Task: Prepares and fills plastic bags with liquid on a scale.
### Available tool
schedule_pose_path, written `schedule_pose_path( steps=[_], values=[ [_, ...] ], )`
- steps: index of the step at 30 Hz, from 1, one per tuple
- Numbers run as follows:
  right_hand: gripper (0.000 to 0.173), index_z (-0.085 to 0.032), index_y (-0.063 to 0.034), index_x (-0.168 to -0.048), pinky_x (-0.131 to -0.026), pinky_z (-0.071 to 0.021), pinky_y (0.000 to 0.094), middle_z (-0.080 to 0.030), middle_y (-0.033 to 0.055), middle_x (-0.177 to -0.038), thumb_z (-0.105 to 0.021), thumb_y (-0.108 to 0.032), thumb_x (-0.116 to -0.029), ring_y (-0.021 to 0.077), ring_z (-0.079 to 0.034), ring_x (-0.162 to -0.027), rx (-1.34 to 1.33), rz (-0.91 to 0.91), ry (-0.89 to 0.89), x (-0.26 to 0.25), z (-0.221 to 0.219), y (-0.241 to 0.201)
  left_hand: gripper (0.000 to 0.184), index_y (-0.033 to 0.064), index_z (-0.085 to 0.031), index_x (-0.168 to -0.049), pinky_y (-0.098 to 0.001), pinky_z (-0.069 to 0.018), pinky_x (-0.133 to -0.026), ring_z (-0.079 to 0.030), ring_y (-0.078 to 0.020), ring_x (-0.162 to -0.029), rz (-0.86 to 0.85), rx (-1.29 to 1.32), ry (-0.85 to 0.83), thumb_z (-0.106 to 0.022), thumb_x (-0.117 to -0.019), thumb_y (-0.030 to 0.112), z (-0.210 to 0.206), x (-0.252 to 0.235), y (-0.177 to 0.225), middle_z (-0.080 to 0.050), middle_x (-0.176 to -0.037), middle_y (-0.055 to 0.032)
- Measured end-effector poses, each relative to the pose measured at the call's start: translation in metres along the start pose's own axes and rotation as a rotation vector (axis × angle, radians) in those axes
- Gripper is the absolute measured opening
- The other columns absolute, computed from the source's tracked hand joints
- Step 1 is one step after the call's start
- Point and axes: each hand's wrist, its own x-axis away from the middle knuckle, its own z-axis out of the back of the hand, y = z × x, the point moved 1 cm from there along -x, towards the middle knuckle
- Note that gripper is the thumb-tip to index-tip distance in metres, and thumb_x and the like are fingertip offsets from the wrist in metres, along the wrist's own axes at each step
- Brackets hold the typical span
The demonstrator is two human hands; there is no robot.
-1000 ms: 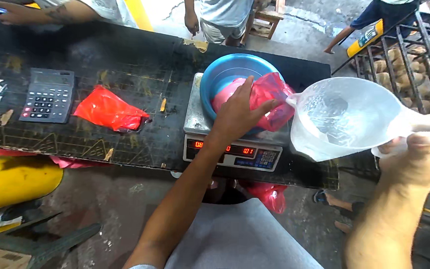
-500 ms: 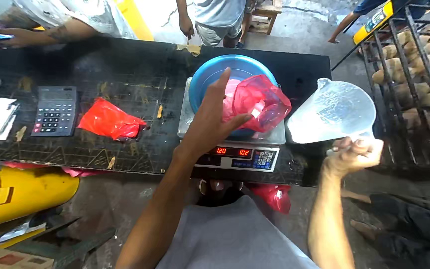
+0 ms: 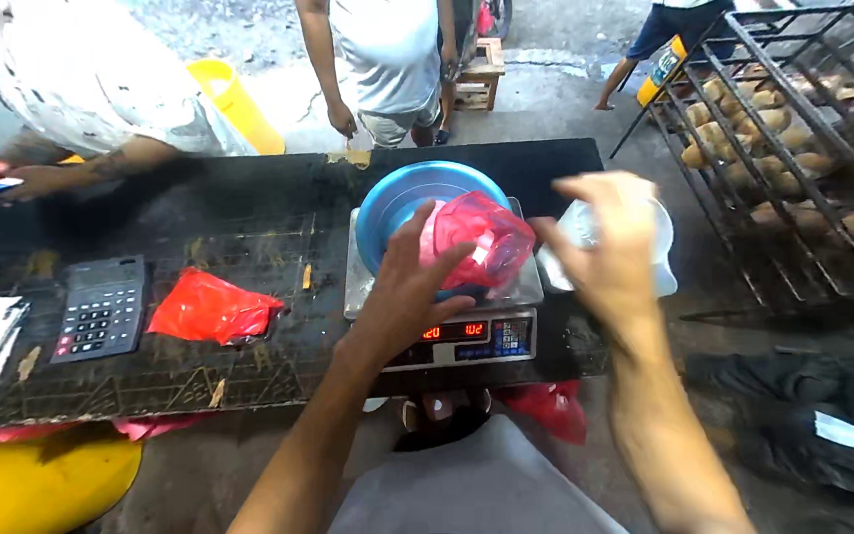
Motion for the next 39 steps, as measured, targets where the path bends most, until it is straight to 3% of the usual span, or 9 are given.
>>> schedule_pose_path(
  steps=[4, 11, 16, 23, 27, 29, 31, 35, 39],
  values=[
    [0.033, -0.07, -0.0139, -0.12, -0.094, -0.0397, 0.0773, -0.066, 0.0202, -0.121, -0.076, -0.027, -0.0896, 0.0502, -0.056, -0.121, 0.255, 0.098, -0.504, -0.055, -0.065, 0.014, 0.036, 0.0227, -0.074, -0.108, -0.0645, -0.0371, -0.112, -0.025, -0.0491, -0.15, -0.055, -0.238, -0.183, -0.071, -0.0902, 0.054, -0.017, -0.006, -0.011, -0.034, -0.162, -0.0186],
    [0.026, -0.074, -0.011, -0.114, -0.084, -0.0548, 0.0607, -0.074, 0.0138, -0.102, -0.06, 0.001, -0.0959, 0.0339, -0.071, -0.094, -0.096, 0.173, -0.798, -0.095, -0.017, 0.038, 0.019, 0.0109, -0.072, -0.099, -0.0503, -0.058, -0.078, -0.067, -0.0329, -0.105, -0.174, -0.323, -0.17, -0.067, -0.0977, 0.03, 0.04, 0.007, 0.0, -0.069, -0.109, -0.0114],
    [0.031, -0.075, -0.0106, -0.117, -0.07, -0.0577, 0.0427, -0.073, 0.008, -0.087, -0.053, 0.0, -0.099, 0.018, -0.067, -0.069, -0.218, 0.228, -0.794, -0.117, 0.025, 0.022, 0.017, 0.0074, -0.069, -0.092, -0.0461, -0.0554, -0.061, -0.066, -0.0275, -0.074, -0.239, -0.298, -0.059, -0.064, -0.0989, 0.022, 0.095, -0.005, 0.017, -0.063, -0.084, -0.0092],
    [0.026, -0.075, -0.0102, -0.115, -0.072, -0.0575, 0.0526, -0.072, 0.0097, -0.081, -0.052, -0.009, -0.1039, 0.0257, -0.069, -0.072, -0.029, 0.218, -0.561, -0.127, 0.051, 0.0, 0.014, 0.009, -0.069, -0.091, -0.041, -0.0561, -0.068, -0.064, -0.0194, -0.073, -0.257, -0.282, -0.179, -0.066, -0.0991, 0.019, 0.14, -0.035, 0.004, -0.062, -0.083, -0.0044],
    [0.058, -0.054, -0.0007, -0.143, -0.1, -0.0535, 0.0515, -0.061, 0.0208, -0.131, -0.073, -0.027, -0.094, 0.0341, -0.063, -0.117, -0.017, 0.389, -0.115, -0.093, 0.041, -0.052, 0.011, 0.0062, -0.07, -0.09, -0.0392, -0.0567, -0.069, -0.065, -0.0196, -0.073, -0.316, -0.235, -0.168, -0.069, -0.0967, 0.014, 0.133, -0.043, 0.009, -0.063, -0.084, -0.0061],
    [0.091, -0.044, -0.0016, -0.152, -0.118, -0.0321, 0.0601, -0.051, 0.0213, -0.15, -0.082, -0.047, -0.0819, 0.0386, -0.045, -0.141, -0.028, 0.58, -0.179, -0.076, -0.005, -0.077, 0.01, 0.0053, -0.07, -0.092, -0.0397, -0.0573, -0.07, -0.066, -0.0204, -0.075, -0.349, -0.222, -0.176, -0.068, -0.0966, 0.014, 0.131, -0.045, 0.014, -0.065, -0.087, -0.0072],
    [0.082, -0.05, -0.005, -0.147, -0.112, -0.0369, 0.065, -0.066, 0.0153, -0.129, -0.078, -0.051, -0.0848, 0.0343, -0.063, -0.121, 0.026, 0.655, -0.222, -0.071, -0.048, -0.076, 0.011, 0.0073, -0.071, -0.095, -0.0404, -0.059, -0.076, -0.069, -0.0201, -0.081, -0.373, -0.232, -0.194, -0.067, -0.0979, 0.017, 0.128, -0.046, 0.013, -0.07, -0.095, -0.0067],
    [0.02, -0.07, -0.0082, -0.095, -0.049, -0.0518, 0.0488, -0.066, 0.0092, -0.074, -0.065, -0.027, -0.0986, 0.0295, -0.066, -0.06, 0.018, 0.737, -0.281, -0.085, -0.074, -0.043, 0.01, 0.0075, -0.07, -0.094, -0.0336, -0.0561, -0.07, -0.063, -0.0143, -0.075, -0.304, -0.107, -0.078, -0.066, -0.0989, 0.016, 0.129, -0.04, 0.002, -0.063, -0.089, -0.0037],
    [0.014, -0.071, -0.0072, -0.105, -0.061, -0.0542, 0.0625, -0.071, 0.0168, -0.081, -0.063, -0.017, -0.0992, 0.041, -0.071, -0.074, 0.048, 0.614, -0.513, -0.1, -0.058, -0.047, 0.055, 0.0083, -0.048, -0.142, -0.0353, -0.0588, -0.086, -0.066, -0.0162, -0.106, -0.004, 0.405, 0.045, -0.07, -0.0924, 0.016, 0.108, -0.016, -0.024, -0.065, -0.122, -0.0064]
  ],
)
